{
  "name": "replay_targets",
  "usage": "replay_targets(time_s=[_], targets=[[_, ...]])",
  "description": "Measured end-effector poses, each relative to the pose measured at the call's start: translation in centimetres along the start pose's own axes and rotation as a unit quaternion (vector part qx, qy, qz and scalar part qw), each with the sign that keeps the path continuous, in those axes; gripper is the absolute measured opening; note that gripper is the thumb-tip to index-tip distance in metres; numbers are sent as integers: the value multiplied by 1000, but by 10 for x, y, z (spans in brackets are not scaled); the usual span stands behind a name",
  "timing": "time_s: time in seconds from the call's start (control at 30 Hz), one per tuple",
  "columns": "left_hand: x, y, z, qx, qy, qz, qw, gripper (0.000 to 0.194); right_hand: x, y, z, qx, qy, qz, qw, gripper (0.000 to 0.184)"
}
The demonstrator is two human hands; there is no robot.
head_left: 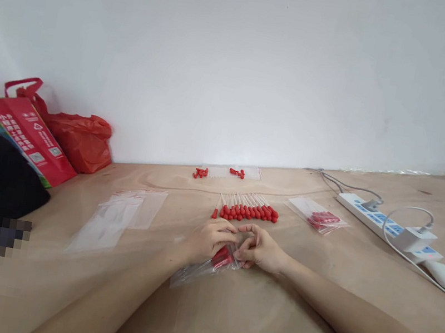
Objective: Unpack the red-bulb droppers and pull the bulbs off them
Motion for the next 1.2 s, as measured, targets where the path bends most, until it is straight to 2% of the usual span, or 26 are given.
replay_targets(time_s=[0.27,0.47,0.67,1.0,1.2], targets=[[-1,-4,-1,26,31,-47,998,22,-2,1,2,17,5,1,1000,65],[0,-3,-1,37,14,-18,999,18,-5,-1,4,18,29,18,999,57],[0,-3,-2,23,33,-27,999,21,-5,-1,2,16,32,21,999,59],[-1,0,0,9,27,-23,999,23,-5,-1,4,34,43,33,998,66],[-1,0,0,9,51,-32,998,24,-6,0,5,44,51,24,997,65]])
Point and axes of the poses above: each hand's wrist, its own x-axis towards the middle knuckle, its own y-axis out of the palm, z = x × y, the point moved 5 cm from there along x, towards the middle knuckle, and after that the axes turned 8 degrees about x, right-handed, at the moved point
